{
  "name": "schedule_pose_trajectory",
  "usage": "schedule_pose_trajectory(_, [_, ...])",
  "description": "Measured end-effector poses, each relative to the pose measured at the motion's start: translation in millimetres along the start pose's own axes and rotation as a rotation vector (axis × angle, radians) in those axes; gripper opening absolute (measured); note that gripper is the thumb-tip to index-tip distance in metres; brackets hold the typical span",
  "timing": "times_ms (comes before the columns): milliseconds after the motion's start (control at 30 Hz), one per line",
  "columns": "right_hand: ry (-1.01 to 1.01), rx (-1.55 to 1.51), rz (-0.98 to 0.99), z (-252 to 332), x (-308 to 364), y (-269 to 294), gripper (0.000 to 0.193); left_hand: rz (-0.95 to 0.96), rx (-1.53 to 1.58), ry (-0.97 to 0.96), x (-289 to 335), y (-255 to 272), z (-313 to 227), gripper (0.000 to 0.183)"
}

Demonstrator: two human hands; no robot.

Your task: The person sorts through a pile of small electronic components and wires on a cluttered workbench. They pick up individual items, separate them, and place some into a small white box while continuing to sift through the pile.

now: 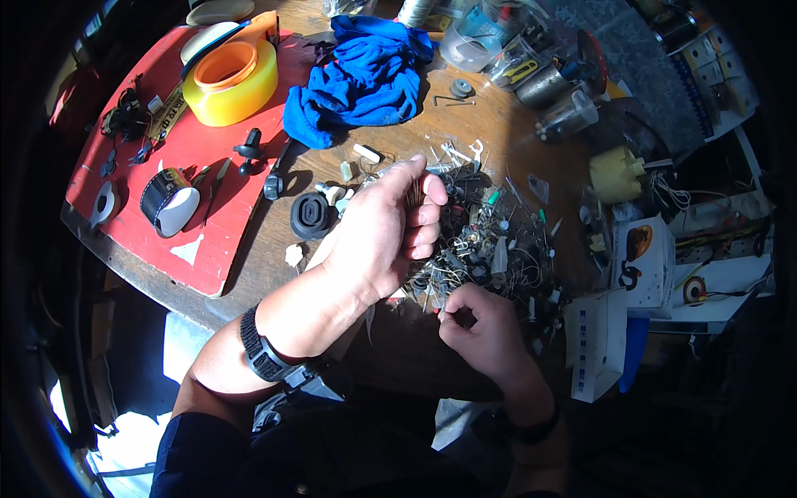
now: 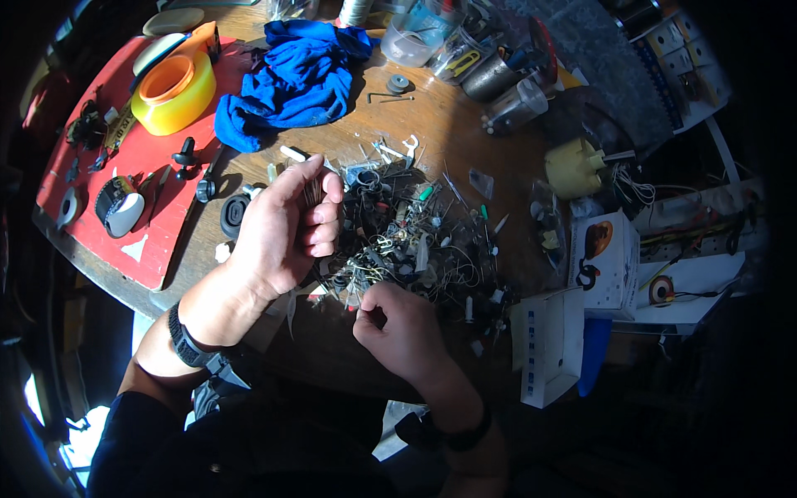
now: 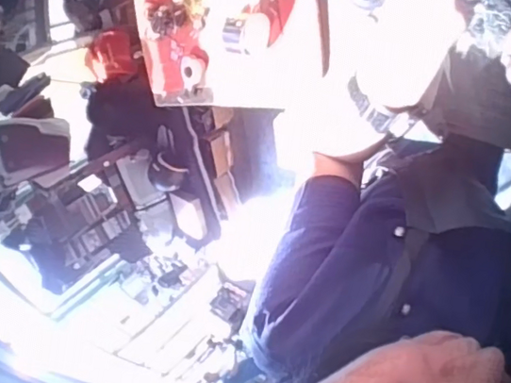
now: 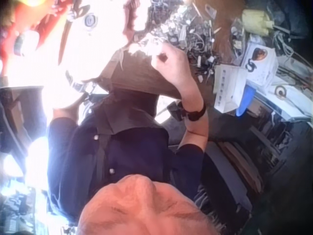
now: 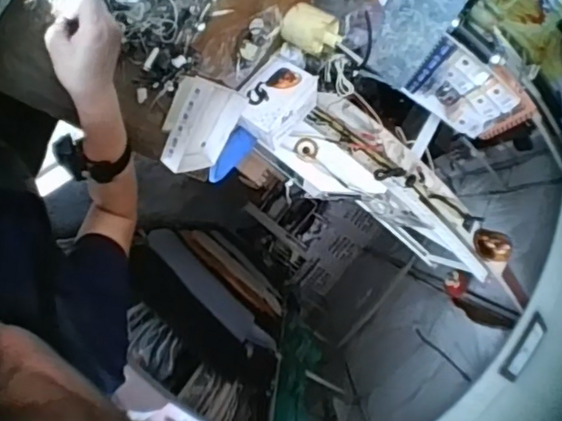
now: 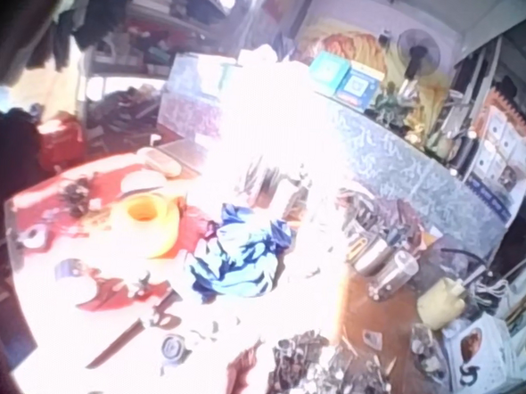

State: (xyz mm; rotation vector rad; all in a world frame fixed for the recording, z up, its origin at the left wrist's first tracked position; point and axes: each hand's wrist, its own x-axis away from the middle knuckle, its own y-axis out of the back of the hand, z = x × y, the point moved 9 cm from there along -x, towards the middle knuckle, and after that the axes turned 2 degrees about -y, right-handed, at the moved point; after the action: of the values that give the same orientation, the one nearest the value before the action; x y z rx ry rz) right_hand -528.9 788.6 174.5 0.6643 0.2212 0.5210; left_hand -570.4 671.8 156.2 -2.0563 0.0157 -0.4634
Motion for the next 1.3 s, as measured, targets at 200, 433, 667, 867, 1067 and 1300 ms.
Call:
schedule_pose_trajectory(200, [-0.180, 0.142, -0.019, -14, 6, 1, 0.017, 0.018, 0.018, 0.004, -1, -1, 2, 0.033])
schedule_pose_trajectory(433, [0.003, 0.189, -0.039, 11, 3, -6, 0.025, 0.016, 0.024, -0.011, -1, 1, 1, 0.033])
schedule_pose_trajectory(667, [0.000, 0.262, -0.114, 13, 3, -4, 0.009, 0.047, 0.032, -0.021, -2, -1, 1, 0.031])
schedule_pose_trajectory(867, [-0.270, -0.281, -0.212, -8, 9, 11, 0.004, 0.115, -0.380, -0.111, 2, -12, -9, 0.021])
schedule_pose_trajectory(1067, [-0.312, -0.816, -0.283, -16, 16, 22, 0.007, 0.414, -0.949, -0.123, 10, -37, 16, 0.013])
schedule_pose_trajectory(1300, [-0.276, -0.913, -0.395, -18, 22, 16, 0.008, 0.377, -0.890, -0.186, 7, -37, 25, 0.013])
